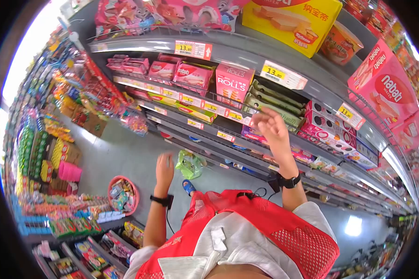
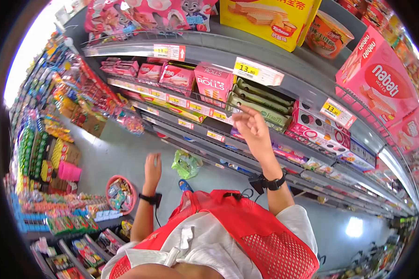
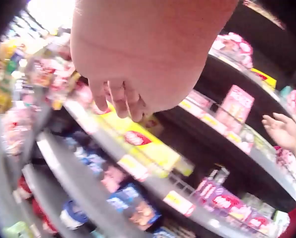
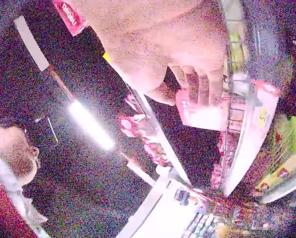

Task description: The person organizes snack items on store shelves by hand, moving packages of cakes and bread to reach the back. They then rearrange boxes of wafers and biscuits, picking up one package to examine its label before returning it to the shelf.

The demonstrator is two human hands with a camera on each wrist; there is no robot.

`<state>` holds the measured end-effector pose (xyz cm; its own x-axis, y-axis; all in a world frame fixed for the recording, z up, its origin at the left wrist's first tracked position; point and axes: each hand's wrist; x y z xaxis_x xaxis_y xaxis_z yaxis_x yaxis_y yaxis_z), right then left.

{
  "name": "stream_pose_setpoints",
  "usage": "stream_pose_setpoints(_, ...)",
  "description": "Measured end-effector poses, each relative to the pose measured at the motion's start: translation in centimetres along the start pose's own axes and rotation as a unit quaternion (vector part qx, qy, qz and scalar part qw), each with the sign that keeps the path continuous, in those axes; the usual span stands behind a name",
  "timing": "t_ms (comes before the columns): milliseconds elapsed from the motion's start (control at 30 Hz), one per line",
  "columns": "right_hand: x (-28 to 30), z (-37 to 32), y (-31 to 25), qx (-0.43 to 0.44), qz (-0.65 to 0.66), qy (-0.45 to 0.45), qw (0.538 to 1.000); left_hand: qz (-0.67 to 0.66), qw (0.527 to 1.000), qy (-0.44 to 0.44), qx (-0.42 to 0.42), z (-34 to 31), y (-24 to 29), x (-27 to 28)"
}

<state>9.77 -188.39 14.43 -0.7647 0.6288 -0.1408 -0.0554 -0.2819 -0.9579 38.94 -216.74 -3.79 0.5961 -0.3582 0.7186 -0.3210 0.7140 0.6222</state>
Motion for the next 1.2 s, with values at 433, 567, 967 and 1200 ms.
stream_pose_setpoints(433,-5.3,10.8,1.6,0.056,0.034,0.258,0.964,-0.385,0.884,-0.084,-0.251,25.0,18.8,-0.5)
stream_pose_setpoints(567,-5.8,12.5,0.7,0.062,0.088,0.228,0.968,-0.463,0.828,-0.182,-0.258,27.4,20.6,-2.2)
stream_pose_setpoints(967,-6.0,14.6,0.7,0.016,0.111,0.220,0.969,-0.646,0.716,-0.218,-0.152,28.2,22.6,-2.3)
stream_pose_setpoints(1200,-8.4,15.8,0.5,0.018,0.108,0.214,0.971,-0.591,0.773,-0.170,-0.155,28.4,20.9,-2.1)
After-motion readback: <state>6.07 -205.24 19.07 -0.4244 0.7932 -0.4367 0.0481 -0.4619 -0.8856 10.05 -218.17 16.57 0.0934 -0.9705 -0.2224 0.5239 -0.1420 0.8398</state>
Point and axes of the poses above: each hand's wrist, its own z-axis towards the middle knuckle, its own x-axis out of the back of the hand, y = z × x, and after that the axes turned 5 degrees about -y, right-handed
